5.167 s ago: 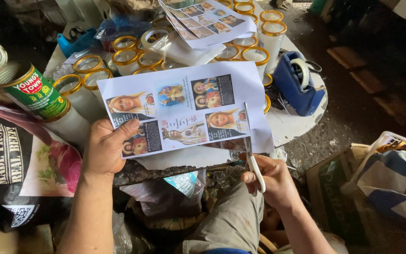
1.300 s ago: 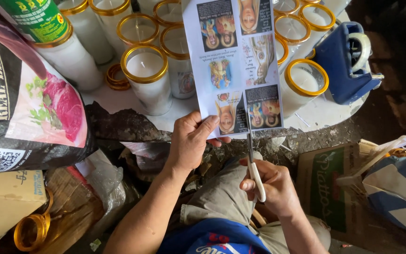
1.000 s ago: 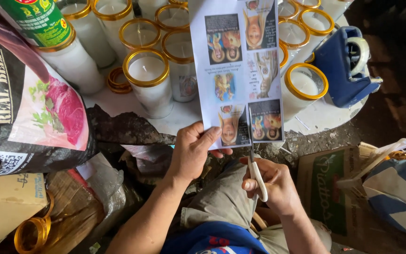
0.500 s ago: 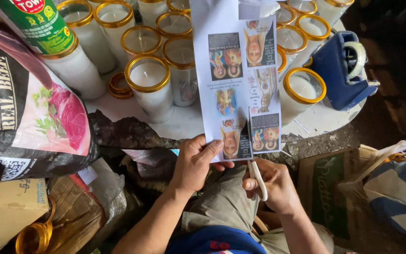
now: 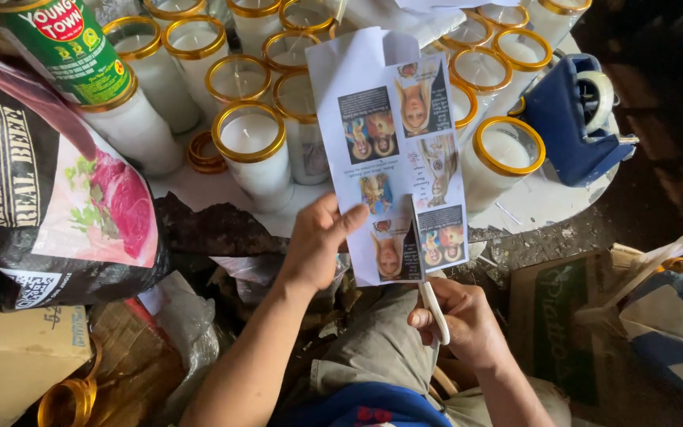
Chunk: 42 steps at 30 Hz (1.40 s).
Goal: The person sits and uses scissors to cut individual religious images from a printed sheet. They separate the sheet into strips and then cut each image out, placing the cutouts on the table among candles and other items.
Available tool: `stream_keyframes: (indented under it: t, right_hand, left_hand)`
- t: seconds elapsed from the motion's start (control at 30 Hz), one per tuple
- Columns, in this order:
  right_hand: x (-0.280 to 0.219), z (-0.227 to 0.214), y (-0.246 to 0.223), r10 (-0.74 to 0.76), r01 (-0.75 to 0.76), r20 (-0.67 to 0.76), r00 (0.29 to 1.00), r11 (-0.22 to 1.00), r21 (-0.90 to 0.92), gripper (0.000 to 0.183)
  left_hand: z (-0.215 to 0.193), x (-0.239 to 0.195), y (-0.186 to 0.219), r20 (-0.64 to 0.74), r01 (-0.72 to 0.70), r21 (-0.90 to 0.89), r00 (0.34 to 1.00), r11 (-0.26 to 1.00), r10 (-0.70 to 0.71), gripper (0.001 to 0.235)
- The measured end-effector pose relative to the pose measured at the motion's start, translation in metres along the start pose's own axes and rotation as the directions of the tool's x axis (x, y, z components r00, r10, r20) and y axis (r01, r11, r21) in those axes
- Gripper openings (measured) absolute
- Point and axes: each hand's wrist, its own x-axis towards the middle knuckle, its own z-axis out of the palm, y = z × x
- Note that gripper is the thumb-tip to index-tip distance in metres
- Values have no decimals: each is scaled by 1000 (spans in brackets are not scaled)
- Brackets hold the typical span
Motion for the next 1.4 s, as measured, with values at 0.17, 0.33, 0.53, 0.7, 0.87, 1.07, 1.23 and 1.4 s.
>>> stream_keyframes:
  t: [0.17, 0.33, 0.53, 0.7, 0.87, 1.07, 1.23, 1.4]
  right_hand:
    - [-4, -3, 8, -21, 20, 25, 999, 999, 35, 32]
    - [-3, -7, 7, 0, 1, 18, 1000, 1000, -19, 34]
    - [3, -12, 12, 66, -65, -41, 997, 997, 30, 40]
    - [5, -6, 9, 50, -44, -42, 998, 990, 131, 40]
    - [8, -8, 8, 65, -62, -68, 996, 997, 50, 41]
    - [14, 3, -18, -44, 45, -52, 998, 999, 19, 46]
    - [14, 4, -10, -81, 82, -71, 994, 997, 11, 46]
    - [18, 4, -15, -63, 61, -78, 995, 998, -28, 51]
  left_hand:
    - [0, 37, -14, -25, -88, -316, 996, 945, 85, 29]
    - [8, 28, -4, -81, -190, -77, 980, 979, 184, 28]
    - [14, 16, -7, -113, -180, 120, 975, 976, 193, 13]
    - [15, 17, -15, -121, -184, 20, 975, 983, 185, 19]
    - [15, 13, -14, -120, -177, 3, 977, 984, 176, 19]
    - [20, 3, -11, -88, -166, 70, 981, 984, 172, 18]
    - [18, 5, -15, -84, -183, 78, 978, 980, 189, 23]
    - [21, 2, -14, -72, -163, 31, 984, 986, 165, 21]
